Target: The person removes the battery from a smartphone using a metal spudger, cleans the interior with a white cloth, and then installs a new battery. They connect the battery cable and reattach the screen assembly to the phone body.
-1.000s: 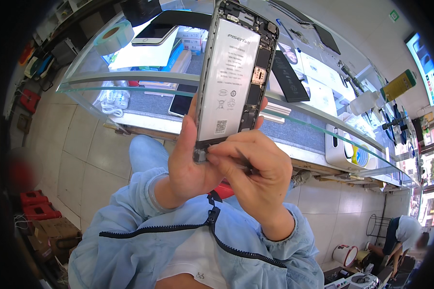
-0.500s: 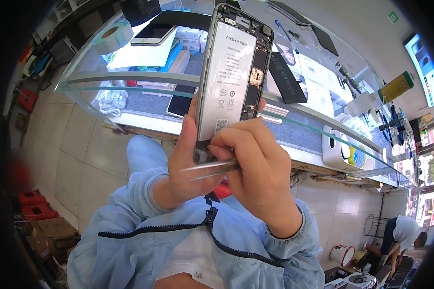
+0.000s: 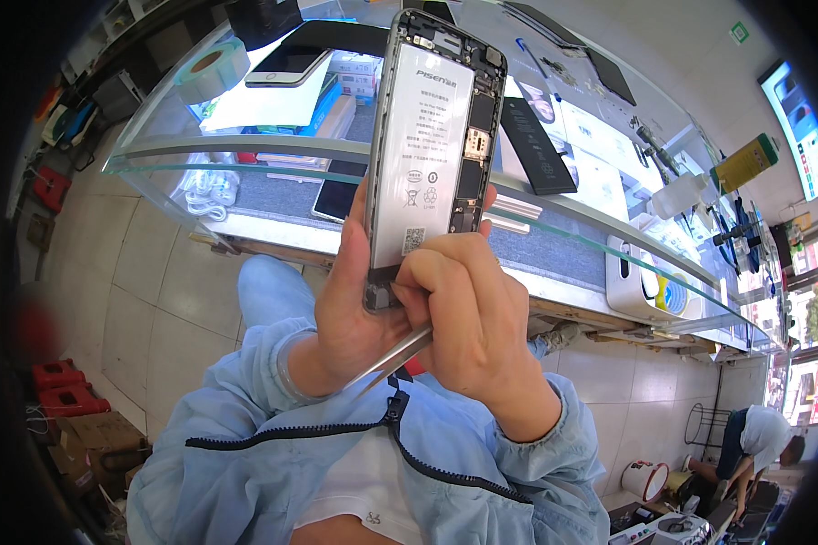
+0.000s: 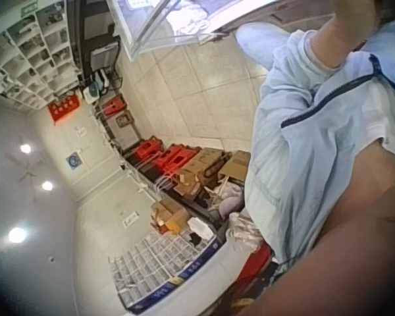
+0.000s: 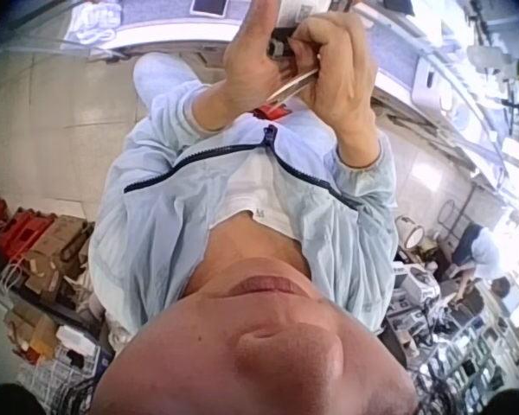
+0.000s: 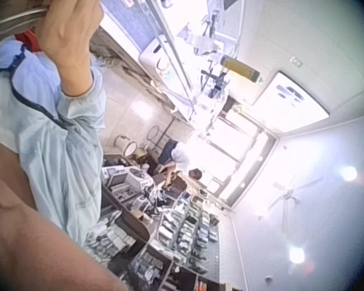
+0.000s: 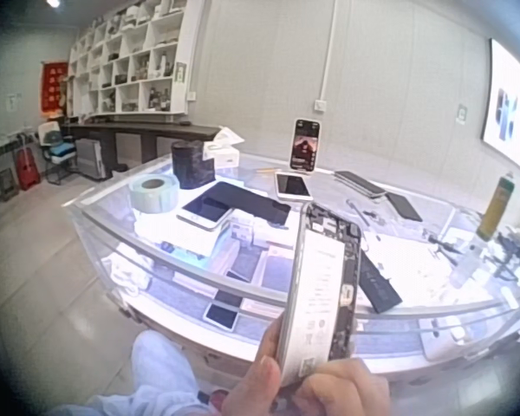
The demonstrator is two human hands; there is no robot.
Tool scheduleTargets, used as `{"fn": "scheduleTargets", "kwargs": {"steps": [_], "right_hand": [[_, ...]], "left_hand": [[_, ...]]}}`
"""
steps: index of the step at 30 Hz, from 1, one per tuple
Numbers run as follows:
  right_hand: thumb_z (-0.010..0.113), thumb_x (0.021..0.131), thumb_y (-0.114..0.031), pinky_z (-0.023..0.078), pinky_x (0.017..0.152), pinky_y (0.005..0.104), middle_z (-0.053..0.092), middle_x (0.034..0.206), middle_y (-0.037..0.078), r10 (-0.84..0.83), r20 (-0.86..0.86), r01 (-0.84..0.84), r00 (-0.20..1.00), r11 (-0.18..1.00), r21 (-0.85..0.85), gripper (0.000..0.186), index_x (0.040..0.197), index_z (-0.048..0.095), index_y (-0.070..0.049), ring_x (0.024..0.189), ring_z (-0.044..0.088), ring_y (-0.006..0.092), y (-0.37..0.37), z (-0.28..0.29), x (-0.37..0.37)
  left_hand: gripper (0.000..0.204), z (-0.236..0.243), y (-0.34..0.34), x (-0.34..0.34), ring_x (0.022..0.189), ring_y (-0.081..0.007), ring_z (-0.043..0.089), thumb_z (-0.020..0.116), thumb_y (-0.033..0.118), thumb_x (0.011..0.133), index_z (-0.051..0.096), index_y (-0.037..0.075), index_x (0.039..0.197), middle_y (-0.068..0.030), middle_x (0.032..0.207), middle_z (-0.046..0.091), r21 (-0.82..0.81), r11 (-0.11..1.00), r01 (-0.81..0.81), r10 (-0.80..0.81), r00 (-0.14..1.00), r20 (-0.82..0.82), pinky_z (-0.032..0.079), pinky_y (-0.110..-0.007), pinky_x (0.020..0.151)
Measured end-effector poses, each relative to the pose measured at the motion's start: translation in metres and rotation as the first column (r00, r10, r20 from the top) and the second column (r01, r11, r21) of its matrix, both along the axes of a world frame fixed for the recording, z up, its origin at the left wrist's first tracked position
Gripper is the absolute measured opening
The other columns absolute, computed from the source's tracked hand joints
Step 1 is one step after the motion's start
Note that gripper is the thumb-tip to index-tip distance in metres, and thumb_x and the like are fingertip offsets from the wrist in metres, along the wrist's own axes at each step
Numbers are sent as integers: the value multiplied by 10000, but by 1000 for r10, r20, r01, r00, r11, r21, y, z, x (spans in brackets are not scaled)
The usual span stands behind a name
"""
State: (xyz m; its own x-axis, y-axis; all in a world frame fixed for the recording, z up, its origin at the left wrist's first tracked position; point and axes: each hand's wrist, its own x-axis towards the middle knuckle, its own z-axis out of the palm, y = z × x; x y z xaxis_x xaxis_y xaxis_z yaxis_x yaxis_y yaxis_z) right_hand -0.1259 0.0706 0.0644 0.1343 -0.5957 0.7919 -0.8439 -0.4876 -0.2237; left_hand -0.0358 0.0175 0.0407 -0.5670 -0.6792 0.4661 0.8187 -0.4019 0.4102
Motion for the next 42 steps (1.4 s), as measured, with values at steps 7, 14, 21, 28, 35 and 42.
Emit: {"fn": "scheduleTargets", "kwargs": {"steps": [7,14,21,28,35,42], "right_hand": [[685,693,12,471,553,301,560,810,115,31,132,-29,991,999,-14,196,857,579,0,660,585,247,5,3,-1],[687,679,-4,462,509,299,565,791,109,61,56,-61,997,998,7,194,841,582,2,628,578,234,-1,4,-3],[692,646,-43,429,447,282,565,786,107,4,-106,-20,994,988,-154,209,815,577,2,582,565,201,-3,-7,-6],[704,728,-63,409,485,261,552,852,98,24,119,-22,993,1000,-15,260,937,560,-3,620,527,180,9,-9,-12],[728,719,-12,402,534,240,527,893,81,-57,301,-33,952,958,286,352,1041,585,-14,641,491,137,46,12,-21],[729,665,50,418,519,250,544,786,70,-151,92,135,984,977,164,310,960,693,-38,623,527,151,46,12,-20]], "left_hand": [[676,-3,-2,1,1206,-194,418,372,452,964,78,90,1454,-158,1335,369,-30,997,67,-67,998,-8,366,-321,984],[637,-1,-3,2,1272,-287,363,284,480,967,79,123,1453,-224,1397,292,-83,996,11,-5,997,72,318,-387,1057],[650,0,1,-2,1196,-197,424,370,417,972,88,77,1449,-173,1333,373,-21,1000,-2,2,1000,-1,338,-342,1010],[645,-3,0,-3,1154,-190,470,390,412,970,110,71,1441,-171,1294,416,-2,1000,24,-24,1000,13,389,-336,973],[628,-2,-3,5,1153,-200,499,376,403,975,97,82,1439,-154,1290,436,-15,999,42,-41,996,80,429,-342,948],[578,0,-2,5,1158,-214,502,334,389,989,102,107,1437,-150,1298,437,81,981,176,-175,984,-16,433,-359,952]]}}
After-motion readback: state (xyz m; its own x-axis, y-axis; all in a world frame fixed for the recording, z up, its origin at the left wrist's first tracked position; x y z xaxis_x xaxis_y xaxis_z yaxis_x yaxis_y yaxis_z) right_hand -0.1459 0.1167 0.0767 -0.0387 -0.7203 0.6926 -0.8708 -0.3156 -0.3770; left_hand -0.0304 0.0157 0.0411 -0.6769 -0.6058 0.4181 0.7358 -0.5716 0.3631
